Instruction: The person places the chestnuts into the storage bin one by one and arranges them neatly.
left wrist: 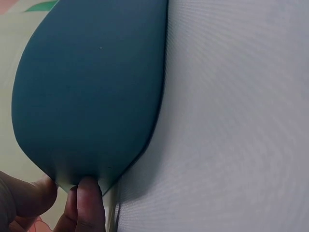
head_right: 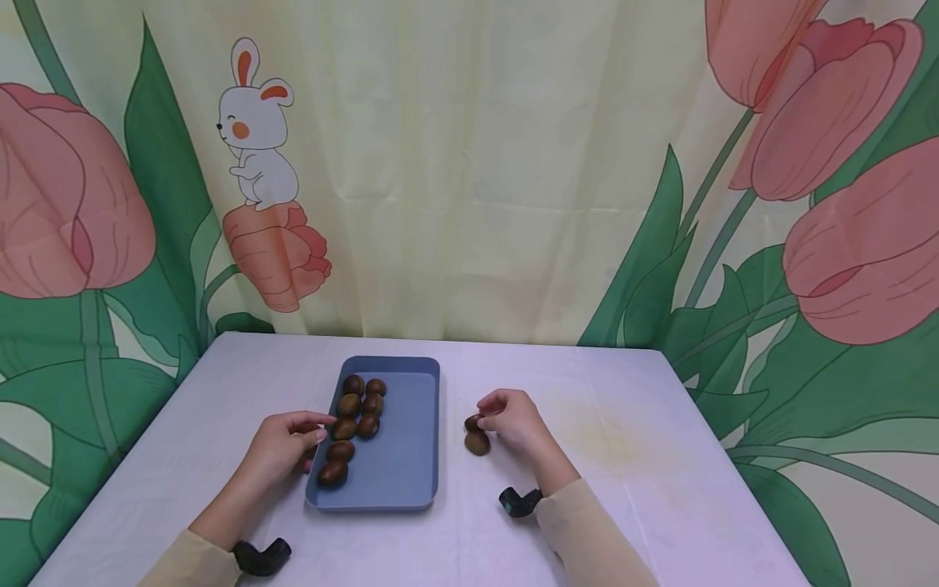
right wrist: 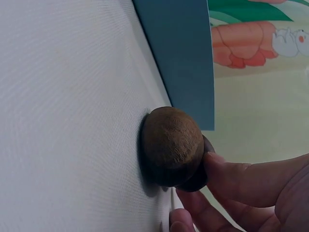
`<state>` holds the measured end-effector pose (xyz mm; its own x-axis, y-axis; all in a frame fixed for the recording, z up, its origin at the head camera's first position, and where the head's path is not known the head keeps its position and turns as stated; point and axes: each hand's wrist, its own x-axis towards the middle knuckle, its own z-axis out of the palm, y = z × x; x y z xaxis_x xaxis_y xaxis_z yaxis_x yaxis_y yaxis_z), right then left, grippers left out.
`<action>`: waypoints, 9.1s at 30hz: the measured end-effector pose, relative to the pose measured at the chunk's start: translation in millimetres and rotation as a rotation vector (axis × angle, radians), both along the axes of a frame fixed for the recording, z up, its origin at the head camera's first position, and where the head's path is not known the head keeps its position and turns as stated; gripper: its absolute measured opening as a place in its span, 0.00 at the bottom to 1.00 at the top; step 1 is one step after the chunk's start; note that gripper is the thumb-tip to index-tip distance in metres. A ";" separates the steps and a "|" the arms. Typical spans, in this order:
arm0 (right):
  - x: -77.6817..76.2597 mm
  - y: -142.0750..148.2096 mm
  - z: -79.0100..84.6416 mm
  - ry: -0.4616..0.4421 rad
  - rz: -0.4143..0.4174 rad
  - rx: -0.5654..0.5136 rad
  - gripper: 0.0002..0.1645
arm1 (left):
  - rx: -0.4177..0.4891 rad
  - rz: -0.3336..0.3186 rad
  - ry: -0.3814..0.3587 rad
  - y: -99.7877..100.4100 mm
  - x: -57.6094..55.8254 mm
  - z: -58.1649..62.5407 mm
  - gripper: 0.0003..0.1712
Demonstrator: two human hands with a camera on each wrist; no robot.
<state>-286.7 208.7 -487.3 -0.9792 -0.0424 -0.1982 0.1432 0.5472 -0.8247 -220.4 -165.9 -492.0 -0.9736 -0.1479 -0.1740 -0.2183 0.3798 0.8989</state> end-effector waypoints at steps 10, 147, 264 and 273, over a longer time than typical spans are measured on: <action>2.1 -3.1 -2.3 0.038 0.019 0.046 0.09 | 0.003 0.005 -0.001 0.0 0.3 0.1 0.14; 35.6 -142.6 7.7 0.086 0.235 -0.150 0.08 | -0.013 0.008 -0.013 0.0 -1.8 -2.8 0.14; 48.6 -87.9 22.0 0.117 0.327 -0.133 0.16 | -0.013 0.007 -0.011 -0.3 -0.6 -0.8 0.15; 58.9 -116.5 18.0 0.098 0.346 -0.080 0.15 | -0.013 0.003 -0.006 -0.4 0.0 -0.6 0.15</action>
<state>-227.8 92.2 -469.3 -0.9185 -0.3860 -0.0865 -0.1211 0.4826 -0.8674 -220.4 -166.3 -492.6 -0.9721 -0.1529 -0.1780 -0.2249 0.3905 0.8927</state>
